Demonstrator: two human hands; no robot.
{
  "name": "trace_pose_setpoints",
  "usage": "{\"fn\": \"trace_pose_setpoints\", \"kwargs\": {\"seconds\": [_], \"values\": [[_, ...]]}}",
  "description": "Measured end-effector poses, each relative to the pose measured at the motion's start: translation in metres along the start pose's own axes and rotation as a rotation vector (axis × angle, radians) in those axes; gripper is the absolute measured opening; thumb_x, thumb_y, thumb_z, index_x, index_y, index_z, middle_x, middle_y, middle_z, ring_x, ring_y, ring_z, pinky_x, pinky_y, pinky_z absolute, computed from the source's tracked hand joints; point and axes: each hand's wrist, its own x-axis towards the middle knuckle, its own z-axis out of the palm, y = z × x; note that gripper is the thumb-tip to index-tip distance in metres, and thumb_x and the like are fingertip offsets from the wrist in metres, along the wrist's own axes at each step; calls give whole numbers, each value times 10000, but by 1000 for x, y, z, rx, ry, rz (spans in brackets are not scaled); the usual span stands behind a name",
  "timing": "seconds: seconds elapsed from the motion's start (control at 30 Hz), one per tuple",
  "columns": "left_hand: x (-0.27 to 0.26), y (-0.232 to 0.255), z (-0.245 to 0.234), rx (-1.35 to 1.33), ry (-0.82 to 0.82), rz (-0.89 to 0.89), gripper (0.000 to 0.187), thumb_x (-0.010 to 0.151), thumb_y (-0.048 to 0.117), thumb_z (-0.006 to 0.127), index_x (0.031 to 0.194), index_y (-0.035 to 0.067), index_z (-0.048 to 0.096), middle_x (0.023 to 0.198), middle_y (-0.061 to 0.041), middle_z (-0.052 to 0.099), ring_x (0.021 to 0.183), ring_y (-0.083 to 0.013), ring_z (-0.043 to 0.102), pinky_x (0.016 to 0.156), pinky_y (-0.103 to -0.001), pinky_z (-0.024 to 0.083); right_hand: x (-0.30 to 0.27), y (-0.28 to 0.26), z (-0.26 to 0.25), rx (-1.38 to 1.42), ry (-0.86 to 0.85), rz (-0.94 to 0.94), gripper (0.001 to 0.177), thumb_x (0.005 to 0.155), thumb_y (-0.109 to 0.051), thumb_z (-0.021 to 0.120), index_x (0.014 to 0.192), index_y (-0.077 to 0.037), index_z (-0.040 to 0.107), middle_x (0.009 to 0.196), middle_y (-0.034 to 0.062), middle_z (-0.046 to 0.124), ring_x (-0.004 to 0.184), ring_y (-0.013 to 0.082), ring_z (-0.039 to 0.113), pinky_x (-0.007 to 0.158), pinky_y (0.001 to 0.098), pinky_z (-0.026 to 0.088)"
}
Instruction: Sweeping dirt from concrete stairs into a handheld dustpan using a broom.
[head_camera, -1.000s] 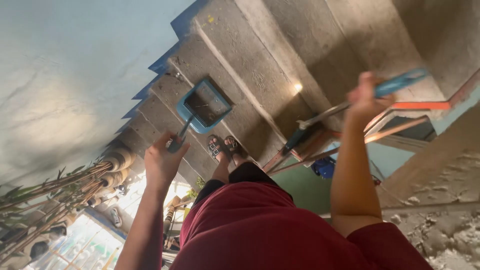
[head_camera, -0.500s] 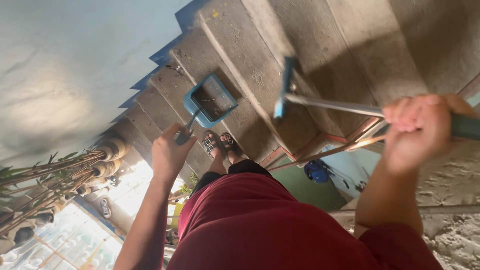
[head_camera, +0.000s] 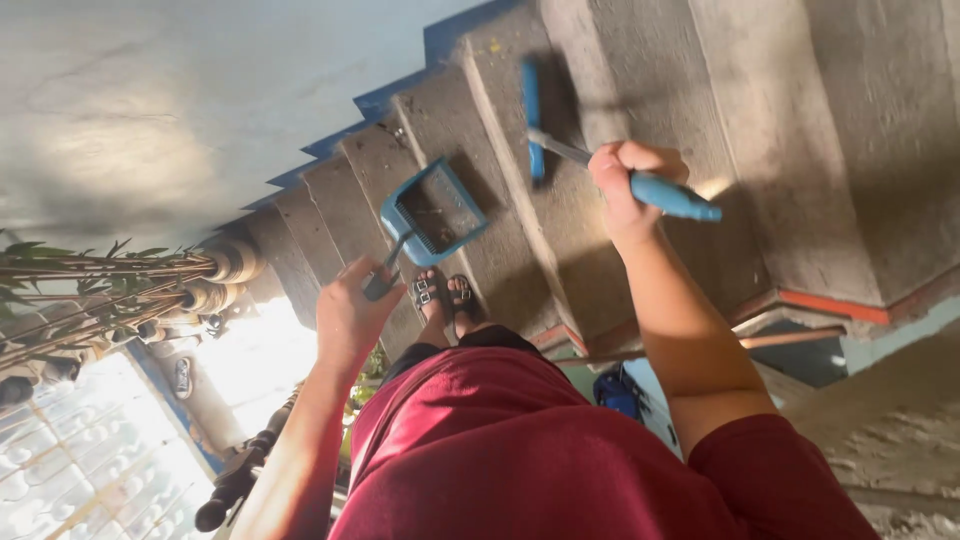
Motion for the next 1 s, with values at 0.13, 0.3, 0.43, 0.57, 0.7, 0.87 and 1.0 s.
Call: {"fn": "trace_pose_setpoints", "kwargs": {"seconds": [0.13,0.3,0.43,0.57,0.7,0.87,1.0], "values": [[-8,-7,0,8,36,-63,260,774,240,826,912,74,680,925,-149,729,814,-352,725,719,-439,542,9,-19,-17,110,-33,-21,178,971,-39,659,827,42,593,773,102,618,699,194,610,600,327,499],[-15,-6,-2,3,66,-89,275,763,248,833,907,73,676,922,-139,734,800,-335,731,709,-432,542,19,16,-49,99,-3,-42,255,997,-65,637,785,-44,497,673,40,500,534,134,519,508,311,429],[-17,-5,-2,-19,91,-106,257,772,236,816,908,73,671,928,-129,736,794,-316,739,709,-420,549,-4,84,-7,124,-10,302,323,975,-71,729,761,-87,488,657,22,515,558,108,484,505,279,370],[-15,-4,0,-2,120,-106,267,784,247,825,900,64,669,940,-133,733,796,-330,728,705,-431,541,-27,95,34,102,-156,164,173,946,-66,726,807,-73,624,701,28,602,593,112,571,529,271,469],[-15,-1,-1,-29,153,-74,292,782,249,830,915,48,667,956,-151,724,803,-358,709,693,-439,531,2,61,4,514,-278,-25,74,967,-56,585,897,-59,610,635,-9,520,517,107,484,473,271,392],[-16,8,-2,-50,153,-119,292,786,261,825,905,48,664,963,-137,727,790,-348,714,704,-442,530,39,-11,1,544,-133,-84,134,982,-15,572,890,-83,503,621,10,491,498,93,466,438,287,387],[-17,0,0,-78,157,-162,254,818,253,807,913,61,671,959,-129,728,817,-331,732,734,-434,543,47,42,30,-19,-174,-324,239,952,-51,680,747,-69,559,616,62,550,498,154,517,426,285,354]]}}
